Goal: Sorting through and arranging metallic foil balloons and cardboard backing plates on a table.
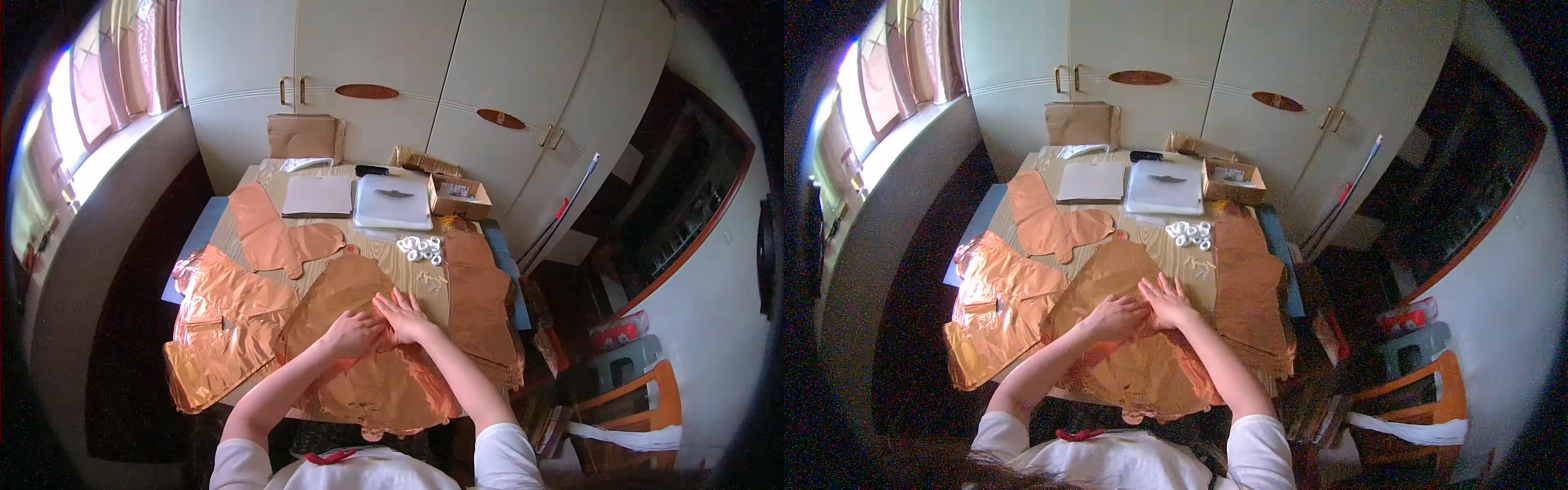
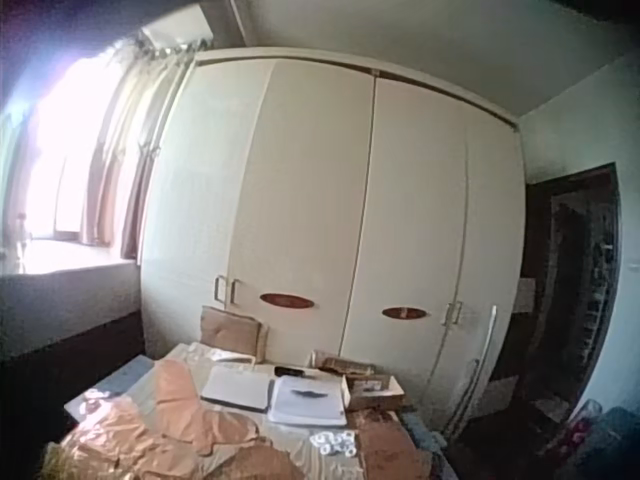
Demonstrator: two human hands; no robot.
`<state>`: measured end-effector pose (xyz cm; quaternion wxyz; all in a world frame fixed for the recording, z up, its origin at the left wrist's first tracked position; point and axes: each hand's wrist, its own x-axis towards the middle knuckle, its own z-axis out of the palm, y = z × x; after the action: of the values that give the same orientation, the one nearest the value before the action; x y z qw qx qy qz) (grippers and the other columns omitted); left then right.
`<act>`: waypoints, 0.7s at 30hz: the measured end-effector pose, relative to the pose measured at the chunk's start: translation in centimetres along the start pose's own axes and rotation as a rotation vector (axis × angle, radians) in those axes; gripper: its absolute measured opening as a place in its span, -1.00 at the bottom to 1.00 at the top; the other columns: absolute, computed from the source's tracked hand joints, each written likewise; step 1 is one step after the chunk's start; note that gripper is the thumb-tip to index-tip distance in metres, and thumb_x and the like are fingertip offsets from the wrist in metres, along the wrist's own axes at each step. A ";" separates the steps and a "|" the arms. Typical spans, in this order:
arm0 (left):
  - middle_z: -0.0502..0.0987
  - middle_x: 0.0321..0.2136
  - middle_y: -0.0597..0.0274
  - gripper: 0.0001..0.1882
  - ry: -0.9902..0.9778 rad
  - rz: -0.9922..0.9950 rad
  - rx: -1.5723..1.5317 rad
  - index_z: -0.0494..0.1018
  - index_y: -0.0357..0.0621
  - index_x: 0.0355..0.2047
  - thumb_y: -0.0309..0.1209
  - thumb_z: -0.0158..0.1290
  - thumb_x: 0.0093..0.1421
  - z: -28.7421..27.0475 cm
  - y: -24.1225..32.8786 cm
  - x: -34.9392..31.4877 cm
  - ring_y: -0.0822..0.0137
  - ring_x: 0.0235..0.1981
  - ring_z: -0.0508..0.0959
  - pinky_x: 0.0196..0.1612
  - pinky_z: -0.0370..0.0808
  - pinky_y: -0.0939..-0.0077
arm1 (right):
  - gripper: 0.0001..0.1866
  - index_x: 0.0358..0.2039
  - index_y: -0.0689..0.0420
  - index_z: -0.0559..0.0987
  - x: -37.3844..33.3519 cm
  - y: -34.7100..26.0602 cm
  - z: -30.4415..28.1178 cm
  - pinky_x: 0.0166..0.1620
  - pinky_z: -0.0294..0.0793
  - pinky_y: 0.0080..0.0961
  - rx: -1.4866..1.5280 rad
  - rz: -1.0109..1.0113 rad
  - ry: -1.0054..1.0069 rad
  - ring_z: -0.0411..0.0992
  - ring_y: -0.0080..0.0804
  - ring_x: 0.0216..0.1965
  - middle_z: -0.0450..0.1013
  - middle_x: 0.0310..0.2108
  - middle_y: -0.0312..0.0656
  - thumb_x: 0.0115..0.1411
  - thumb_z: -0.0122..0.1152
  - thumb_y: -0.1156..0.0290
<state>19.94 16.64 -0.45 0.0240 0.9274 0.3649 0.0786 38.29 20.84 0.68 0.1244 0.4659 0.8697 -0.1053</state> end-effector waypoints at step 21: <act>0.16 0.19 0.22 -0.36 0.067 -0.067 0.035 0.16 -0.09 0.16 -0.10 -0.20 0.07 1.3 -2.1 0.8 0.20 0.24 0.08 0.21 0.01 0.04 | -0.32 0.22 0.12 0.07 -6.0 -2.3 2.7 0.27 -0.24 -0.01 -0.005 -0.191 0.176 -0.20 -0.13 0.31 -0.05 0.27 -0.15 0.19 -0.07 0.03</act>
<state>19.33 18.71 -1.84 -0.0019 0.9117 0.3978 0.1024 39.85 14.11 0.17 0.0381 0.3881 0.9180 -0.0729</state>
